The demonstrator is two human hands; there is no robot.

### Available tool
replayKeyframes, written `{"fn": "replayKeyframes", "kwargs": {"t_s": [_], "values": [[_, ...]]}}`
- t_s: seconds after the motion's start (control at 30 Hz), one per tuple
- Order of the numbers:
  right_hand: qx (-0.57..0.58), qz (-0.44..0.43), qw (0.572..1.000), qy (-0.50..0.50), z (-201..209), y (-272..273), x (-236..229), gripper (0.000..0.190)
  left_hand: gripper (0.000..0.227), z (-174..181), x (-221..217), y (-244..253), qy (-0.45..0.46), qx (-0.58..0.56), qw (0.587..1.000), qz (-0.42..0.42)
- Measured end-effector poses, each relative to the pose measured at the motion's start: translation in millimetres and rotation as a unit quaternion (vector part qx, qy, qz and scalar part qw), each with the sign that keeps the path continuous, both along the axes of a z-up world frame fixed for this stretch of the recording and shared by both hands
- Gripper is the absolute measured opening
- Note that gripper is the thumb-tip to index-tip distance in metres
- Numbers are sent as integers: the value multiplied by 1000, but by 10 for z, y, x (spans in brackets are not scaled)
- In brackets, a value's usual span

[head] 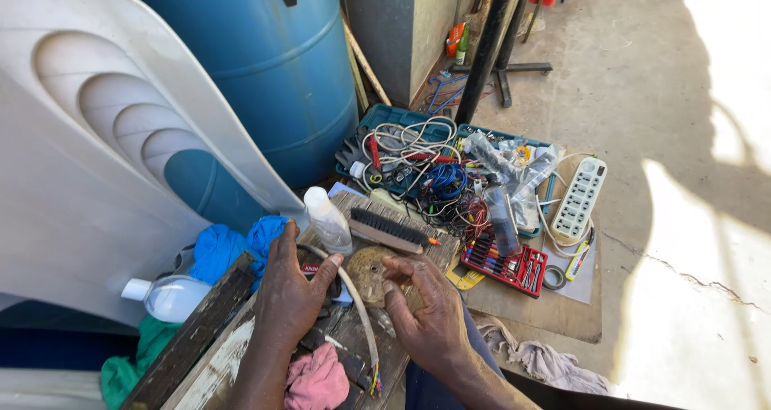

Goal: The person cleans a metal electrical component on a wooden workbench using a pink cloth. They then apply a white paste from a bottle onto the surface and spread it with the cloth, continuing to wipe the area.

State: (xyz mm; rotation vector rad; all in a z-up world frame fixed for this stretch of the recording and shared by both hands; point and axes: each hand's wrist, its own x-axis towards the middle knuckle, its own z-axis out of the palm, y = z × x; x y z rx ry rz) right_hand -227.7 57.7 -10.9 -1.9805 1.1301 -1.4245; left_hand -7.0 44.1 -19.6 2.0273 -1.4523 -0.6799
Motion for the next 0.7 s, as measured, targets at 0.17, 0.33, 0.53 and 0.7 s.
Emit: {"fn": "replayKeyframes", "kwargs": {"t_s": [0.17, 0.33, 0.53, 0.7], "values": [[44, -5, 999, -5, -55, 50, 26, 33, 101, 254, -14, 194, 1, 37, 998, 53], [42, 12, 999, -14, -58, 98, 38, 33, 97, 592, -131, 405, 4, 55, 996, 72], [34, 50, 998, -29, -108, 210, 50, 29, 93, 858, -282, 794, 52, 98, 983, 147], [22, 64, 997, -26, -176, 235, 82, 29, 84, 736, -264, 1177, 91, 83, 976, 181]]}}
